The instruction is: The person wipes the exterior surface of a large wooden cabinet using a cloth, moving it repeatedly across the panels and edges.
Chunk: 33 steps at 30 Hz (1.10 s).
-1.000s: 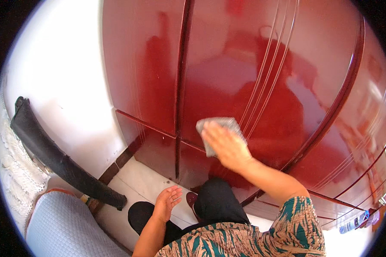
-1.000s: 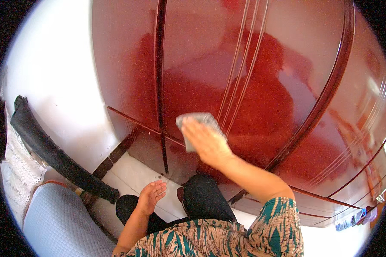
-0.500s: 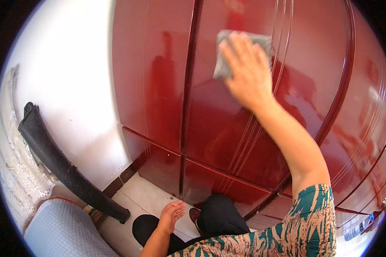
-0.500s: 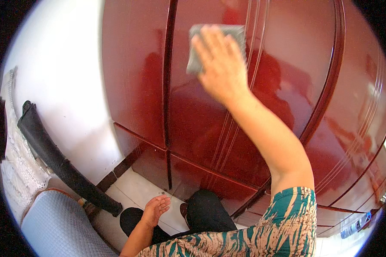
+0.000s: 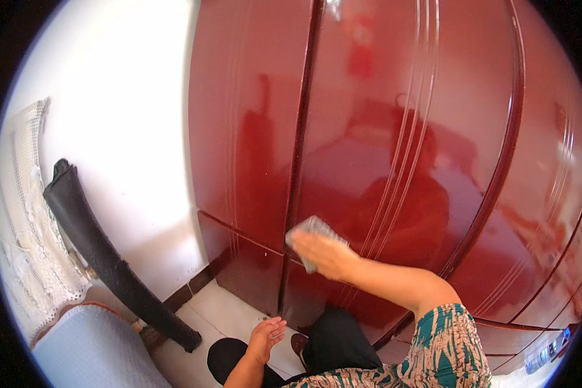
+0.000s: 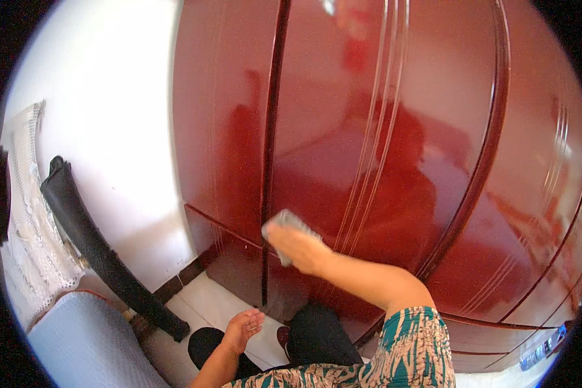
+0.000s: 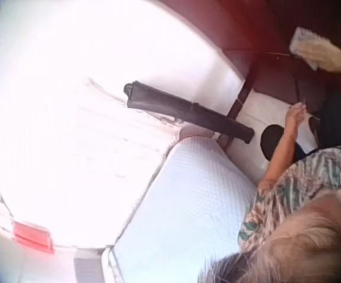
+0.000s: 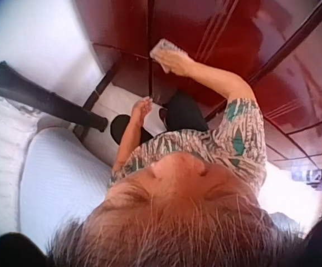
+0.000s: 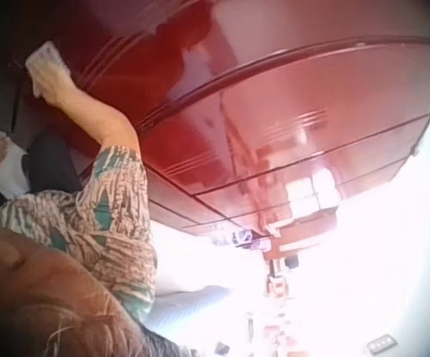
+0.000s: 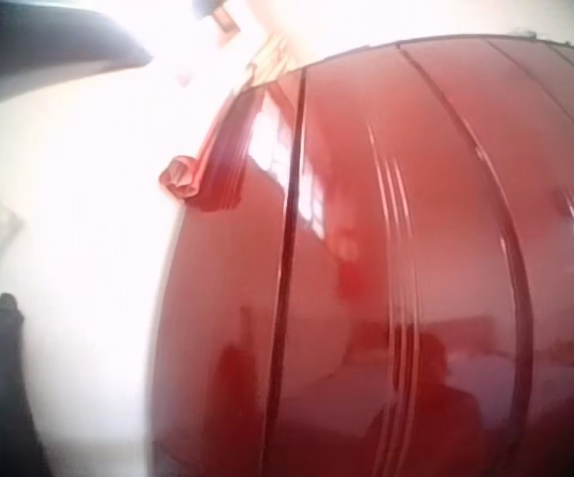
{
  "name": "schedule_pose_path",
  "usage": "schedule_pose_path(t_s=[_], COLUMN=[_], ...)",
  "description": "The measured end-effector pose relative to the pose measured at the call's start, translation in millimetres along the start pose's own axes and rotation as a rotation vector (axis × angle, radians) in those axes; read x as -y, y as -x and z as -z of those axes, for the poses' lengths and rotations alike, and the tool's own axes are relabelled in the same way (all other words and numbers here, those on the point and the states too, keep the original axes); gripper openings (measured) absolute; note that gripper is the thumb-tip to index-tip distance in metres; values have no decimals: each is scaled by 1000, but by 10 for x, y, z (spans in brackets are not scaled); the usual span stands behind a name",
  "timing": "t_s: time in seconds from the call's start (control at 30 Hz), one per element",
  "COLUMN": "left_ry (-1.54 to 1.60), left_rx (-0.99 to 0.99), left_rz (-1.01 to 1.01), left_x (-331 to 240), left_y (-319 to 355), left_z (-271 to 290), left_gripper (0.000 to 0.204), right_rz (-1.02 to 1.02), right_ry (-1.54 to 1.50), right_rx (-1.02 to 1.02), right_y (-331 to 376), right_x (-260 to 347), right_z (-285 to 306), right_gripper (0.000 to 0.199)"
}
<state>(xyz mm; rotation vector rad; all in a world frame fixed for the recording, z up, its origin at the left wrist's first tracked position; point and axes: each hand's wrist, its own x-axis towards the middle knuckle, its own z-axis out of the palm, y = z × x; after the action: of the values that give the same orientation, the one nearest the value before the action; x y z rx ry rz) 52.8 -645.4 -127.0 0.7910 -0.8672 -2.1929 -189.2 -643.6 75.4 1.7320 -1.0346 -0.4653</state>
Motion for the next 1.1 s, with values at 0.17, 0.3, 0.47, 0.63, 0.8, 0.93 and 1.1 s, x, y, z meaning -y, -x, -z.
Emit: schedule_pose_path(t_s=[0.17,0.3,0.47,0.63,0.8,0.93,1.1], left_ry=[-9,-8,-52,-78,-56,-48,-56], left_rx=[7,-21,-32,2,-31,-8,-11], left_rz=[0,4,-15,-28,-31,-16,-6], left_x=[48,11,27,32,6,48,47], left_y=[-35,-14,-26,-50,21,26,21], left_z=[8,11,2,-11,-47,-48,18], left_gripper=[33,33,35,40,32,32,32], right_rz=[230,-168,-575,-802,-611,-322,-122], right_ry=[-90,-166,-36,131,-208,-251,-333], right_rx=[168,-73,-395,-394,-88,173,254], right_y=[174,-217,-114,366,907,1468,1674], right_x=[85,-701,-1984,-2288,-1083,-39,136], right_z=[-61,270,875,1110,784,417,426], right_gripper=[63,70,69,78,94,91,81])
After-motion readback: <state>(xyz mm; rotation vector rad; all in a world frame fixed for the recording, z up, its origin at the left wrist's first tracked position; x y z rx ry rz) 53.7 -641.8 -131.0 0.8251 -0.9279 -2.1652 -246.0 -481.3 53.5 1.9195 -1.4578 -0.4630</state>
